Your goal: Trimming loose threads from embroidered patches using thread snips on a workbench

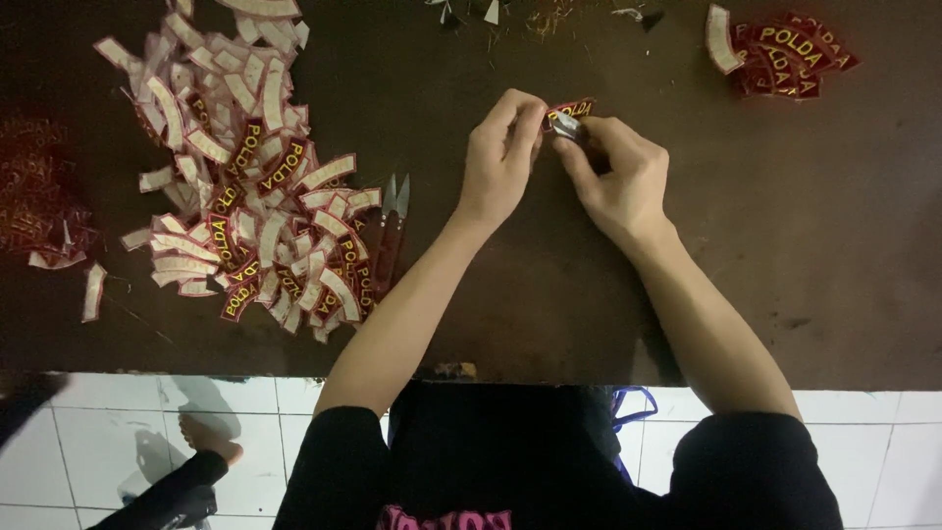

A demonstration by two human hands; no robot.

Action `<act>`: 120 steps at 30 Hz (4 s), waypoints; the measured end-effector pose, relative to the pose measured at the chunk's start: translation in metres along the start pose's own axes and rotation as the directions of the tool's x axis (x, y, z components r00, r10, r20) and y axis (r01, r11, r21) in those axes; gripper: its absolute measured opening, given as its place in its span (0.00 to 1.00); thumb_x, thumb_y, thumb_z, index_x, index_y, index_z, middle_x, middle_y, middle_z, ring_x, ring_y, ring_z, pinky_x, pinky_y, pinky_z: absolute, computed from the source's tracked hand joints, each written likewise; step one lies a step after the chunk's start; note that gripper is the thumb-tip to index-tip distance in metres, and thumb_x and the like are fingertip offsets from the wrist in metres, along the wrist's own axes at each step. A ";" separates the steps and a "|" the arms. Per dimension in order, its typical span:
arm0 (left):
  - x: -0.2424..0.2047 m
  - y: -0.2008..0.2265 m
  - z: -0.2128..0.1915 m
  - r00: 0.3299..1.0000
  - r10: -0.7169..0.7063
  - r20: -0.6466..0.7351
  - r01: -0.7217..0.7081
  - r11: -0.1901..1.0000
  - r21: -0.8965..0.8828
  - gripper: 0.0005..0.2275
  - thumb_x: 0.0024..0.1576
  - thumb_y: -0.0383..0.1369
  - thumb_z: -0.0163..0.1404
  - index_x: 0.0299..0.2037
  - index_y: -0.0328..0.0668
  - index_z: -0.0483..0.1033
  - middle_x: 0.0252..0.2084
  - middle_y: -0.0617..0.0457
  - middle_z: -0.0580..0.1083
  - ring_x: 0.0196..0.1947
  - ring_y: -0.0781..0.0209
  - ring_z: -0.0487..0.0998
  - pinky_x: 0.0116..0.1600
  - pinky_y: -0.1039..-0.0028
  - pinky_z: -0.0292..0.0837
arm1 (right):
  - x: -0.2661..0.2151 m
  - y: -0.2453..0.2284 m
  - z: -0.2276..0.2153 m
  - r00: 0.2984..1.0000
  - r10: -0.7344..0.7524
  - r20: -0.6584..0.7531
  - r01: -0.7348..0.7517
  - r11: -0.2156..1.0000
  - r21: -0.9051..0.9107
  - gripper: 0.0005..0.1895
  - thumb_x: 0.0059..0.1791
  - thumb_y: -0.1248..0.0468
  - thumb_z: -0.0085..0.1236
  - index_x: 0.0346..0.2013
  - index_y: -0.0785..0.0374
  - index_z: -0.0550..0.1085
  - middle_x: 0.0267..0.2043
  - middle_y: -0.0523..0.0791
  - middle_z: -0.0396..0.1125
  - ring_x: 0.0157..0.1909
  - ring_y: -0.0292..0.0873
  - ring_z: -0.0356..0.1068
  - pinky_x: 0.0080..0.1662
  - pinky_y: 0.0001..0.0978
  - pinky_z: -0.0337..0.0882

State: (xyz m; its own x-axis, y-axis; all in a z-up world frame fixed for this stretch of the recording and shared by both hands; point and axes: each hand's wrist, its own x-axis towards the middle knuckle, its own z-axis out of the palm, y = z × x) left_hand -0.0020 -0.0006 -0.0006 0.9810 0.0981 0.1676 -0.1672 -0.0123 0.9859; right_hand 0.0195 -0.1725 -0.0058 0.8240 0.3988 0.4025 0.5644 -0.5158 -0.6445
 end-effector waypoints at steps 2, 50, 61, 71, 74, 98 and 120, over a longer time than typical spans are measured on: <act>0.000 -0.004 -0.001 1.000 0.017 0.005 -0.017 0.999 0.037 0.11 0.69 0.39 0.37 0.38 0.46 0.67 0.27 0.60 0.64 0.25 0.71 0.63 0.30 0.79 0.60 | 0.000 0.000 0.000 1.000 -0.007 -0.006 0.007 1.000 0.005 0.06 0.57 0.69 0.63 0.44 0.71 0.77 0.33 0.47 0.71 0.29 0.40 0.66 0.33 0.32 0.64; -0.076 0.059 -0.147 0.999 0.015 0.029 -0.033 0.292 0.956 0.06 0.60 0.30 0.58 0.45 0.42 0.79 0.43 0.46 0.70 0.42 0.42 0.78 0.42 0.57 0.76 | -0.002 0.032 -0.012 0.990 -0.056 -0.128 0.025 0.973 -0.228 0.10 0.49 0.74 0.64 0.46 0.70 0.79 0.28 0.52 0.70 0.32 0.59 0.74 0.33 0.45 0.72; -0.089 0.002 -0.163 0.945 0.315 0.090 -0.171 0.237 0.956 0.05 0.62 0.31 0.59 0.44 0.43 0.77 0.47 0.49 0.67 0.50 0.48 0.71 0.50 0.61 0.67 | -0.005 0.041 -0.009 0.992 -0.018 -0.124 -0.017 0.960 -0.278 0.14 0.45 0.70 0.70 0.45 0.66 0.80 0.27 0.48 0.71 0.29 0.53 0.75 0.31 0.41 0.72; -0.037 0.001 -0.198 0.912 0.411 0.020 -0.139 0.262 0.955 0.08 0.61 0.25 0.62 0.42 0.38 0.74 0.47 0.49 0.70 0.49 0.49 0.71 0.56 0.59 0.67 | -0.003 0.033 -0.014 0.999 0.011 -0.032 -0.020 0.961 -0.276 0.05 0.55 0.66 0.61 0.43 0.64 0.75 0.28 0.42 0.64 0.28 0.43 0.62 0.32 0.36 0.63; -0.035 0.020 -0.194 0.917 0.396 -0.052 -0.100 0.354 0.930 0.09 0.59 0.24 0.63 0.39 0.41 0.72 0.44 0.51 0.70 0.47 0.51 0.71 0.54 0.59 0.64 | -0.001 0.029 -0.018 1.000 0.016 0.001 -0.015 0.964 -0.266 0.06 0.55 0.67 0.60 0.45 0.65 0.75 0.31 0.43 0.67 0.29 0.43 0.64 0.33 0.37 0.63; 0.000 0.000 -0.009 0.957 -0.231 -0.179 0.186 0.954 -0.234 0.07 0.61 0.34 0.55 0.38 0.40 0.74 0.26 0.49 0.77 0.23 0.63 0.80 0.27 0.77 0.77 | 0.004 -0.021 -0.014 0.918 0.393 0.061 -0.378 0.815 0.439 0.05 0.54 0.65 0.57 0.42 0.63 0.78 0.32 0.43 0.72 0.33 0.36 0.67 0.37 0.27 0.65; 0.001 -0.032 -0.014 0.970 -0.090 -0.224 0.084 0.996 -0.036 0.17 0.70 0.45 0.39 0.37 0.50 0.78 0.23 0.58 0.73 0.17 0.71 0.72 0.22 0.85 0.66 | 0.004 -0.005 -0.014 0.972 0.191 -0.137 -0.144 0.944 0.296 0.01 0.59 0.73 0.56 0.44 0.67 0.74 0.25 0.46 0.71 0.30 0.43 0.71 0.38 0.32 0.67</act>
State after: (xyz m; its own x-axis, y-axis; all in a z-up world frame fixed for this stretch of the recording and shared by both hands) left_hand 0.0025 0.0139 -0.0321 0.9448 0.3193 0.0730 -0.0877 0.0319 0.9956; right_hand 0.0211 -0.1786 0.0081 0.9155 0.1850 0.3574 0.3999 -0.3204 -0.8587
